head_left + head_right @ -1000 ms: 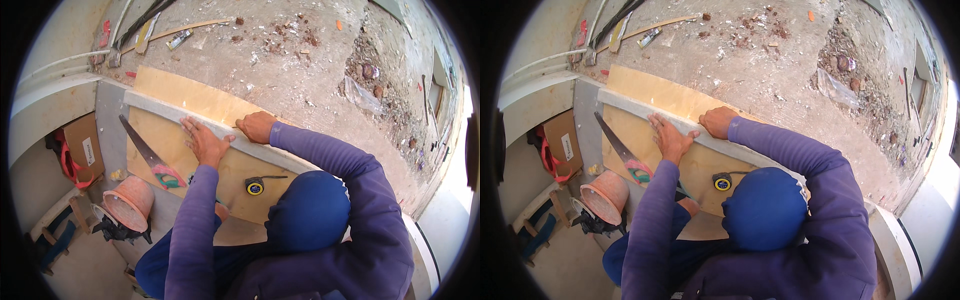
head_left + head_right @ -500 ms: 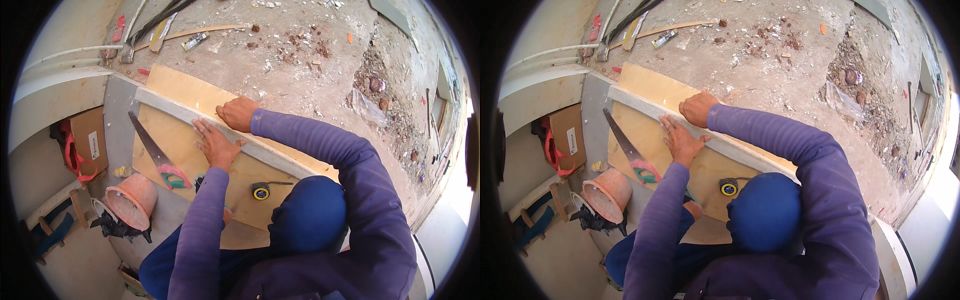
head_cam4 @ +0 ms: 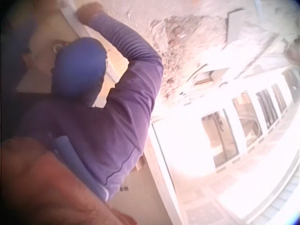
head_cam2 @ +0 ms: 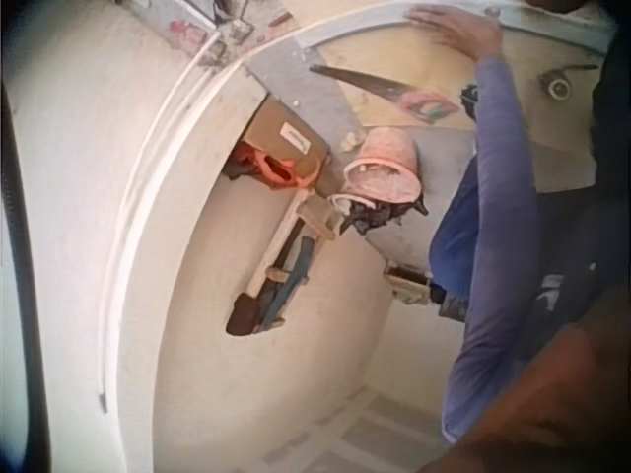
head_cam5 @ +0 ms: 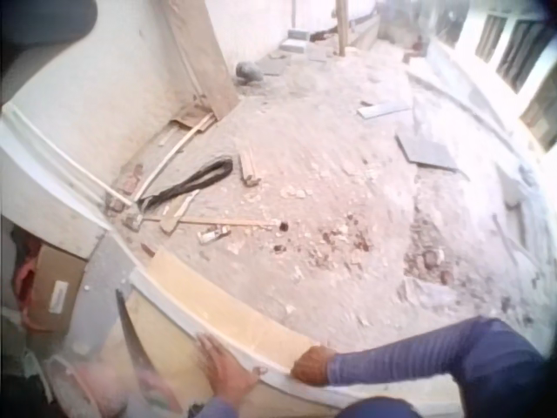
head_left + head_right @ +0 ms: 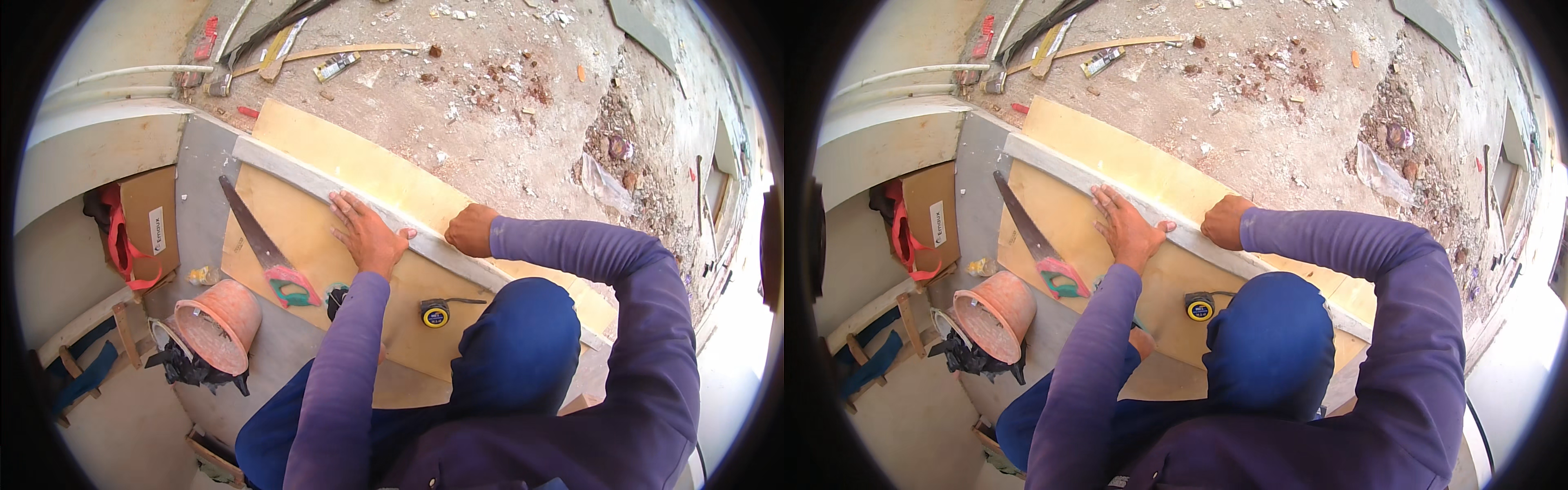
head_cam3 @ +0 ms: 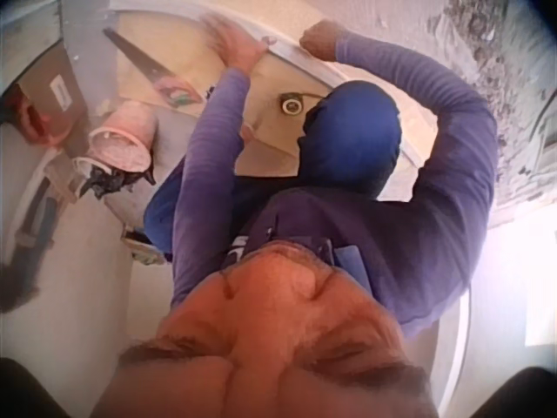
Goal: The person looks inside a red bag and a bucket, then measures a wooden board with a tape measure and pencil. The person uses a straight edge to mark a line and then cuts the wood along the mark with a hand saw.
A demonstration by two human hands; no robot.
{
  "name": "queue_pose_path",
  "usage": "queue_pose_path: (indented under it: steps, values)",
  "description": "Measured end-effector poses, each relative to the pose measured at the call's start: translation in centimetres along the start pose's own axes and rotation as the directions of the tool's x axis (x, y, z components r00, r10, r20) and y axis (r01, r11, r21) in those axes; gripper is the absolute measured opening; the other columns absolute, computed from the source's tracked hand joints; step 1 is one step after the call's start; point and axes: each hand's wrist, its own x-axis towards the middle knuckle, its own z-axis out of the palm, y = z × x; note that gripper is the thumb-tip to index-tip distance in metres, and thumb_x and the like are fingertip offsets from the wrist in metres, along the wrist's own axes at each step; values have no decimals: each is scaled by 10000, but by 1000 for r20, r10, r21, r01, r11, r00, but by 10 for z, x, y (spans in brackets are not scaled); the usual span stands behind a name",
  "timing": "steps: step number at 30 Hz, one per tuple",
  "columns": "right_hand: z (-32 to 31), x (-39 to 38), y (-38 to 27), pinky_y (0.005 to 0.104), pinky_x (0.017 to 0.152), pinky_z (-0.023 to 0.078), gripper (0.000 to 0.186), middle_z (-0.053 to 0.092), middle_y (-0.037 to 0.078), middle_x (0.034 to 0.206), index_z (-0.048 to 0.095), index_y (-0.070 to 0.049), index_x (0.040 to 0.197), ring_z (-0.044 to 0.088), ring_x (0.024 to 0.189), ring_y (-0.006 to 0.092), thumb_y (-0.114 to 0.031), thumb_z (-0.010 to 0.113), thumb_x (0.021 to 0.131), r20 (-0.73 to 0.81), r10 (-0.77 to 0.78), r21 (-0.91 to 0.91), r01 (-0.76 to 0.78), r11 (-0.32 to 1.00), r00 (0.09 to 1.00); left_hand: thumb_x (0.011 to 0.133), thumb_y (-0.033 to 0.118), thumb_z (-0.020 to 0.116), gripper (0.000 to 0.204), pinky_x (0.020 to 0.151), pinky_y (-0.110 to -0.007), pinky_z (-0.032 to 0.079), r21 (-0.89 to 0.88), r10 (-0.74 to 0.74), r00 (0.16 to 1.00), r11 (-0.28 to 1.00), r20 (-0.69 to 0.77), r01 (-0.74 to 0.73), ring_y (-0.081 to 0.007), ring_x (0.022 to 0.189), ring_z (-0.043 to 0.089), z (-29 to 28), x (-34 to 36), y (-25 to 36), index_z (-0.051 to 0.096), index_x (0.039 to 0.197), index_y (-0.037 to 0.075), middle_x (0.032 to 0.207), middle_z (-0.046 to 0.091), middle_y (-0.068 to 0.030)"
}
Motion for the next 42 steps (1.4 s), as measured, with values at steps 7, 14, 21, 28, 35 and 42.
queue_pose_path:
  steps: [7, 14, 21, 28, 35, 42]
  values:
    - [-116, 150, -2, 480, 736, 619, 204, 779, 176, 874, 744, -57, 905, 782, 857, 361, -188, 595, 951, -498, -57, -42, 42, 998, 865, 718, 499, 963, 1486, 1276, -675, 214, 0, -17, 999, 1000, 27, 17, -423, 1660, 54, -3, 0, -2, -15, 1675, -81, 1776, -5, -282]
    - [-83, 159, 0, 462, 736, 620, 224, 768, 123, 818, 747, -88, 860, 779, 837, 343, -231, 602, 954, -388, -199, -190, 133, 973, 900, 711, 518, 962, 1475, 1268, -680, 224, -5, 4, 1000, 1000, 21, -3, -433, 1657, 56, 1, 2, -7, 25, 1674, -92, 1772, 4, -286]
    - [-37, 56, 11, 475, 729, 622, 215, 759, 165, 838, 741, -66, 898, 772, 839, 362, -247, 628, 932, -38, -193, -116, 188, 975, 980, 693, 497, 983, 1506, 1290, -652, 199, -11, -6, 1000, 1000, 16, 7, -413, 1662, 38, -1, 1, -5, 0, 1672, -89, 1776, -23, -275]
    - [-151, 186, 14, 472, 698, 622, 168, 766, 191, 861, 716, -14, 965, 772, 824, 379, -152, 634, 915, -447, -196, -188, 123, 974, 873, 715, 480, 970, 1469, 1283, -668, 193, -42, -16, 1000, 999, 26, 17, -419, 1661, 37, -8, -1, -4, 15, 1675, -88, 1779, -21, -266]
    - [-113, 213, -2, 460, 755, 624, 216, 784, 131, 880, 760, -116, 898, 780, 866, 354, -205, 577, 971, -402, -257, -235, 173, 957, 879, 714, 476, 973, 1470, 1286, -665, 189, -54, -4, 1000, 999, 22, 6, -418, 1661, 35, -2, -1, -8, 14, 1674, -90, 1777, -17, -270]
    - [-74, 107, 10, 473, 780, 632, 199, 783, 147, 895, 759, -72, 929, 783, 890, 357, -198, 607, 946, 9, -271, -245, 265, 933, 963, 687, 515, 982, 1521, 1298, -638, 191, -43, -9, 1000, 999, 30, 11, -414, 1662, 20, -1, 2, -10, -5, 1668, -97, 1777, -23, -269]
